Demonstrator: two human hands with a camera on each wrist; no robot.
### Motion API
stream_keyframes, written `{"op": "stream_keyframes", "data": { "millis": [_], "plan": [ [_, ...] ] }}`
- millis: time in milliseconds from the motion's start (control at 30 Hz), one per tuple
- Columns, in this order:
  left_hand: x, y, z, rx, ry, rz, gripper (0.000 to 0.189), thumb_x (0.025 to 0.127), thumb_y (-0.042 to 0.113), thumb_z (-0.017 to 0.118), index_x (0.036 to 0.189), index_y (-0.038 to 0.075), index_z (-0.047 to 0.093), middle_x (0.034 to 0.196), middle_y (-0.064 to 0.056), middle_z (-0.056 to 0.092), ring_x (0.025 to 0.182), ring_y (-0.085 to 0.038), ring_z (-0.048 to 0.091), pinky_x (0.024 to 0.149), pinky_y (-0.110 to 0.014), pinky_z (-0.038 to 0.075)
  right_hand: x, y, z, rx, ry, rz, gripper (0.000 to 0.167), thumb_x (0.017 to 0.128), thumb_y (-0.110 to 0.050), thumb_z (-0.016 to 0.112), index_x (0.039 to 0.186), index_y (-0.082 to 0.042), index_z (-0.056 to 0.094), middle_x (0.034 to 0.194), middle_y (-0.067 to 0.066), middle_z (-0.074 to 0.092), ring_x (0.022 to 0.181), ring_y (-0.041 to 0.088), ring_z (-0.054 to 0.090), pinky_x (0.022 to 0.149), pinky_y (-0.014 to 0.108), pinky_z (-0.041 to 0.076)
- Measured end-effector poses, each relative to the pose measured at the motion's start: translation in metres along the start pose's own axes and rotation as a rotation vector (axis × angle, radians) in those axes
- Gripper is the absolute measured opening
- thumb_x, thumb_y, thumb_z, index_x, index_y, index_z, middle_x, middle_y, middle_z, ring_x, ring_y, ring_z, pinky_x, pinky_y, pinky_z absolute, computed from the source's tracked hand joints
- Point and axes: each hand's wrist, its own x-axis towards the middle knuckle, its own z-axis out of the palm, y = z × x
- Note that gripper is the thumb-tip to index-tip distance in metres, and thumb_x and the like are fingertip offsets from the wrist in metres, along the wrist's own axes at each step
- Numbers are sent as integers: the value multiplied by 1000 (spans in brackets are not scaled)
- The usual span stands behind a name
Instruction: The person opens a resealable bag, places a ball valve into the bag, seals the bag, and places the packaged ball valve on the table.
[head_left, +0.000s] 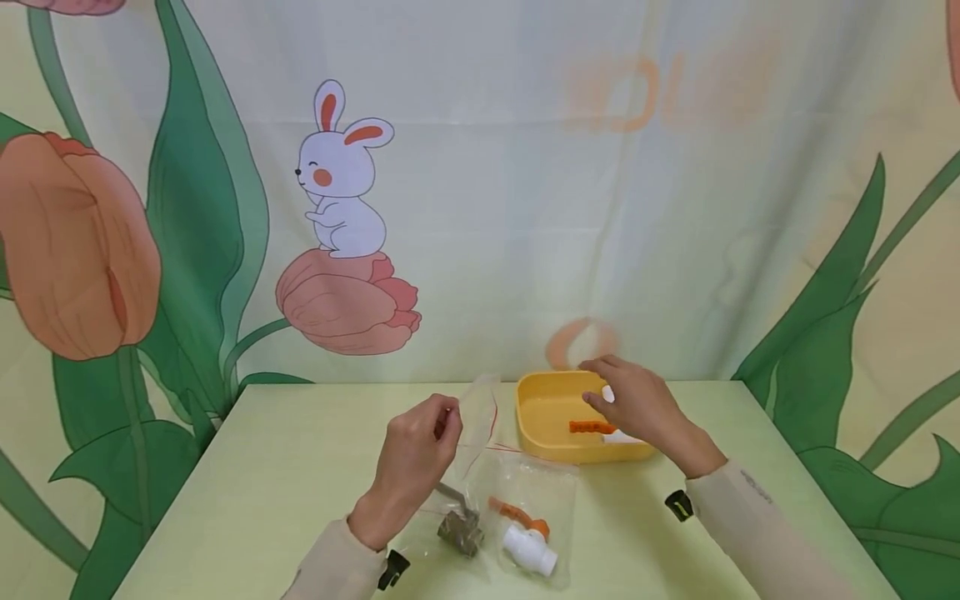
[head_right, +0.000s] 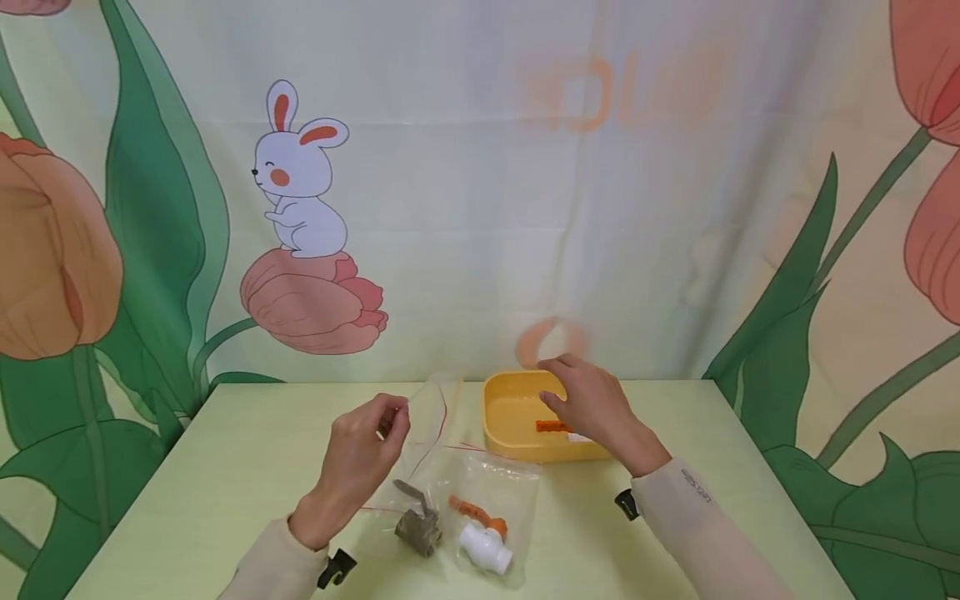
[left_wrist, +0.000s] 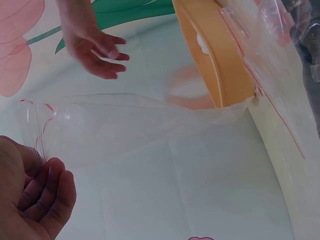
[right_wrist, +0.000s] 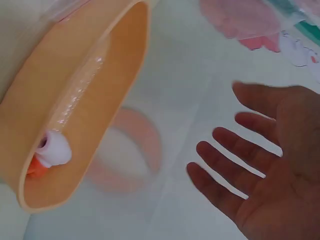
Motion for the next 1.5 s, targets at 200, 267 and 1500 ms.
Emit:
{"op": "stream_keyframes", "data": {
  "millis": [200,267,1500],
  "plan": [
    [-3,-5,1,24,-4,-11,9,84,-4,67,84,6,65,63,2,61,53,-3,55,50,-15,46,12,19,18,3,-192,4,61,89,-30,73,142,-10,51,146,17,50,132,39,49,105,54,46],
    [-4,-6,1,29,-10,-17,9,84,-3,68,84,6,65,64,2,62,54,-4,56,50,-15,46,14,22,23,12,-226,13,62,89,-29,73,143,-9,50,149,20,45,136,41,44,107,55,43],
    [-9,-11,7,53,-24,-14,11,83,-4,68,81,7,64,62,4,60,51,-1,50,49,-12,42,34,42,98,-72,-423,135,21,89,-22,71,108,-13,74,111,6,72,97,25,64,91,45,53]
  ]
}}
